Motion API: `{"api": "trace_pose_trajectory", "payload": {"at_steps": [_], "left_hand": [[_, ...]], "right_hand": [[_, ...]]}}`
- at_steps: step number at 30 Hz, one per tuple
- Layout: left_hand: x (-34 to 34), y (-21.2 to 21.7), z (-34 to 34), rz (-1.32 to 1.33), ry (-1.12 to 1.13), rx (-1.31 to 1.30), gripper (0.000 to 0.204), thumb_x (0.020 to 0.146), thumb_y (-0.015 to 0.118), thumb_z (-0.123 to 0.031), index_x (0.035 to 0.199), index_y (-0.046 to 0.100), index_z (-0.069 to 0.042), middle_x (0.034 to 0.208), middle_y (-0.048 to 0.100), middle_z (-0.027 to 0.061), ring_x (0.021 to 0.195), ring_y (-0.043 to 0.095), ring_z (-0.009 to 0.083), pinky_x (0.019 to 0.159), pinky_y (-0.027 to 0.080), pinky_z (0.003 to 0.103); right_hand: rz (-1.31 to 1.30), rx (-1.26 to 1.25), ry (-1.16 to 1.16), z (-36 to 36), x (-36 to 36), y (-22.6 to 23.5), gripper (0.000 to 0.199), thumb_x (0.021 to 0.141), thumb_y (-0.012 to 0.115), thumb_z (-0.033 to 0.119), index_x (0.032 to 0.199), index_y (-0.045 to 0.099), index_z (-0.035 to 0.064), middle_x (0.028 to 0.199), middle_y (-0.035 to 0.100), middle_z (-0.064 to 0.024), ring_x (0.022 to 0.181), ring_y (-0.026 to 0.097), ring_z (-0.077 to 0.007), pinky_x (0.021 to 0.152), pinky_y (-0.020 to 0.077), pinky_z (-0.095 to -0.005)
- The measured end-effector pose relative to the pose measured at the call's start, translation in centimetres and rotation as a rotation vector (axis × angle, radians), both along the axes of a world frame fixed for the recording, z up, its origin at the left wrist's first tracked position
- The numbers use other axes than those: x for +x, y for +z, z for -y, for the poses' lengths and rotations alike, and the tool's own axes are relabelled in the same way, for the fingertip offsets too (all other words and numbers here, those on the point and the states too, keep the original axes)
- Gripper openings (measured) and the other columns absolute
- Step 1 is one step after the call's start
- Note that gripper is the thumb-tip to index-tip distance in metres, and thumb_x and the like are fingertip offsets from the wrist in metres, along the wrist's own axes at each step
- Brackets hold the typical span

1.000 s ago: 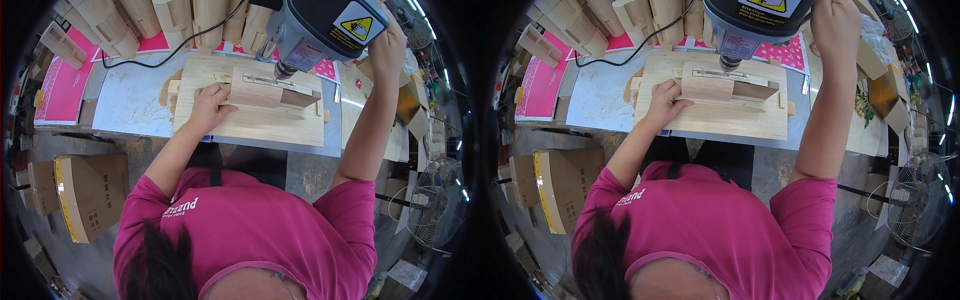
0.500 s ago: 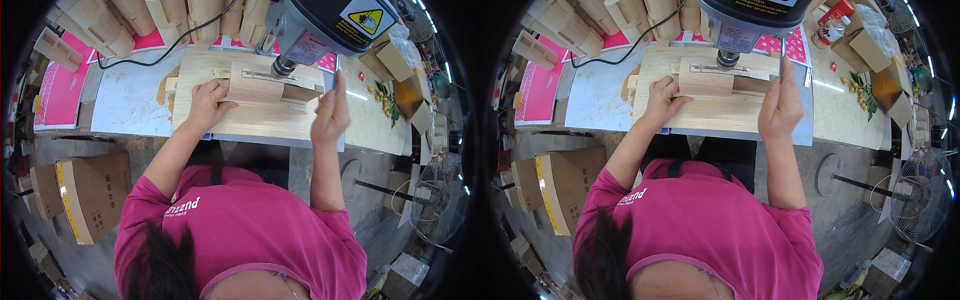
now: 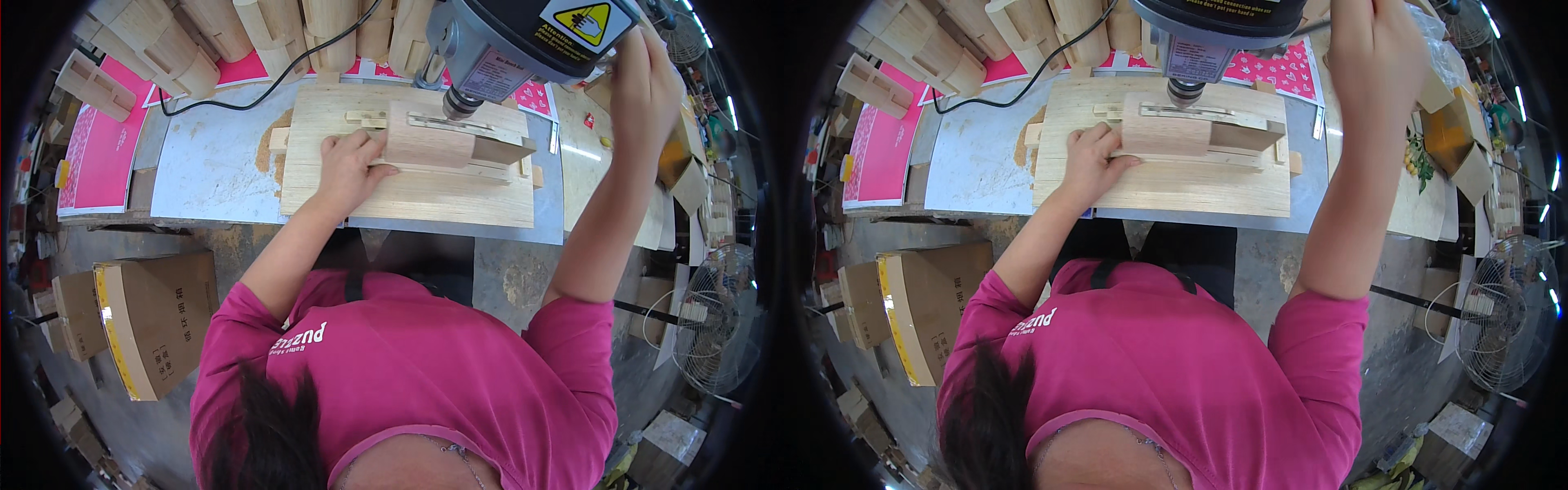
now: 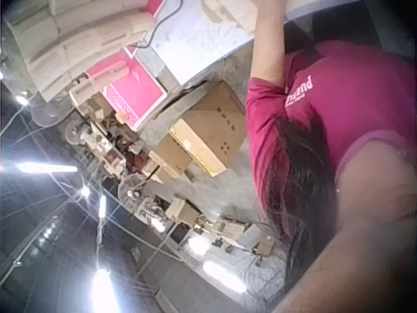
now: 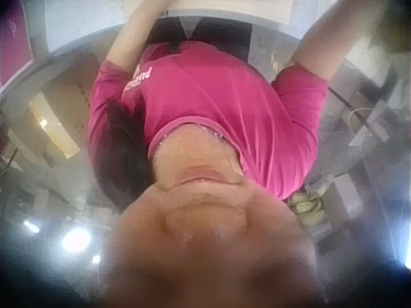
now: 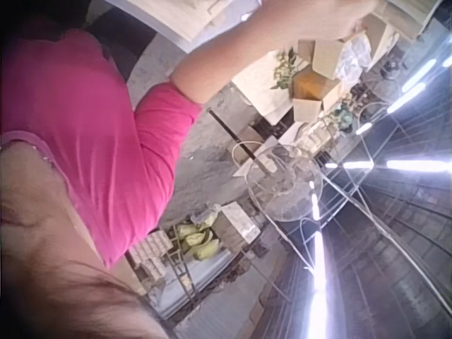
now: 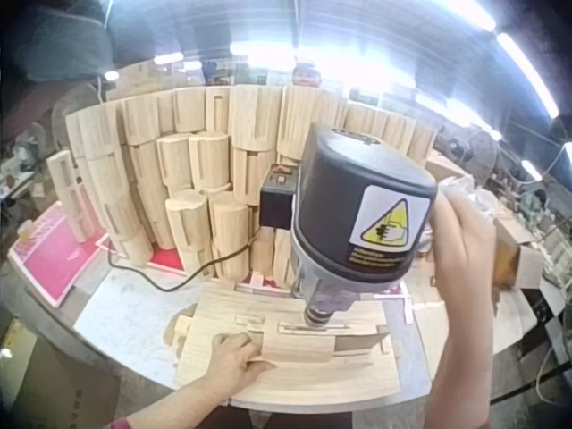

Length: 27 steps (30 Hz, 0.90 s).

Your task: Using a drill press to create holes in wooden cylindrical components for furniture manufacturing.

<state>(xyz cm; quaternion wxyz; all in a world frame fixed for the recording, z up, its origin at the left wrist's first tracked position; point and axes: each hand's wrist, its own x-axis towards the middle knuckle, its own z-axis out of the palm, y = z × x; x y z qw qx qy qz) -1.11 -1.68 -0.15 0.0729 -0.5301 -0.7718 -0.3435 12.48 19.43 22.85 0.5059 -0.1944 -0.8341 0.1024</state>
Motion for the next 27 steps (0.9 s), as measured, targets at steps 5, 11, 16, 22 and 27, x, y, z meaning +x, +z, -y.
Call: {"api": "trace_pose_trajectory", "payload": {"at_steps": [5, 11, 16, 22, 27], "left_hand": [[1.3, 0.2, -2.1, 0.036, -0.028, 0.024, 0.051, 0.063, 0.073, -0.029, 0.108, 0.058, -0.01, 0.077, 0.051, 0.0018, 0.076, 0.051, 0.0184, 0.071, 0.03, 0.035], [1.5, 0.0, -1.9, 0.042, -0.018, -0.005, 0.049, 0.064, 0.072, -0.029, 0.106, 0.058, -0.007, 0.076, 0.053, 0.0013, 0.075, 0.052, 0.0174, 0.072, 0.03, 0.033], [1.4, -0.1, -1.6, 0.038, -0.005, 0.003, 0.048, 0.064, 0.073, -0.029, 0.104, 0.059, -0.007, 0.076, 0.053, 0.0013, 0.074, 0.052, 0.0177, 0.071, 0.03, 0.033], [1.5, -0.2, -2.0, 0.047, -0.022, 0.013, 0.052, 0.063, 0.072, -0.03, 0.109, 0.059, -0.011, 0.076, 0.05, 0.0028, 0.075, 0.049, 0.0188, 0.069, 0.029, 0.034], [1.4, -0.4, -2.1, 0.033, -0.017, 0.007, 0.052, 0.064, 0.072, -0.031, 0.11, 0.059, -0.012, 0.076, 0.05, 0.0029, 0.074, 0.049, 0.0188, 0.07, 0.03, 0.035]], "right_hand": [[0.254, 0.004, 0.02, -7.0, -3.7, 0.7, 0.029, 0.084, 0.049, 0.021, 0.091, 0.06, -0.0045, 0.082, 0.064, -0.0146, 0.077, 0.057, -0.0196, 0.068, 0.0426, -0.0271], [0.124, 0.035, 0.001, 0.6, 1.6, -0.1, 0.023, 0.088, 0.049, 0.017, 0.078, 0.059, -0.0009, 0.057, 0.047, -0.0026, 0.053, 0.041, -0.0064, 0.05, 0.0333, -0.0223], [0.023, -0.139, 0.104, 5.8, 4.2, -6.1, 0.012, 0.084, 0.053, 0.005, 0.088, 0.062, -0.0024, 0.057, 0.048, -0.0063, 0.052, 0.045, -0.0097, 0.05, 0.0355, -0.0222], [-0.101, -0.074, 0.17, 5.1, 3.7, -13.9, 0.016, 0.083, 0.051, 0.001, 0.094, 0.062, -0.0024, 0.066, 0.054, -0.0097, 0.055, 0.047, -0.0169, 0.05, 0.0374, -0.0272], [-0.146, 0.03, 0.197, 4.0, 2.6, -16.0, 0.019, 0.088, 0.046, 0.007, 0.096, 0.059, -0.0045, 0.061, 0.051, -0.0052, 0.056, 0.048, -0.0108, 0.055, 0.0396, -0.0236]]}}
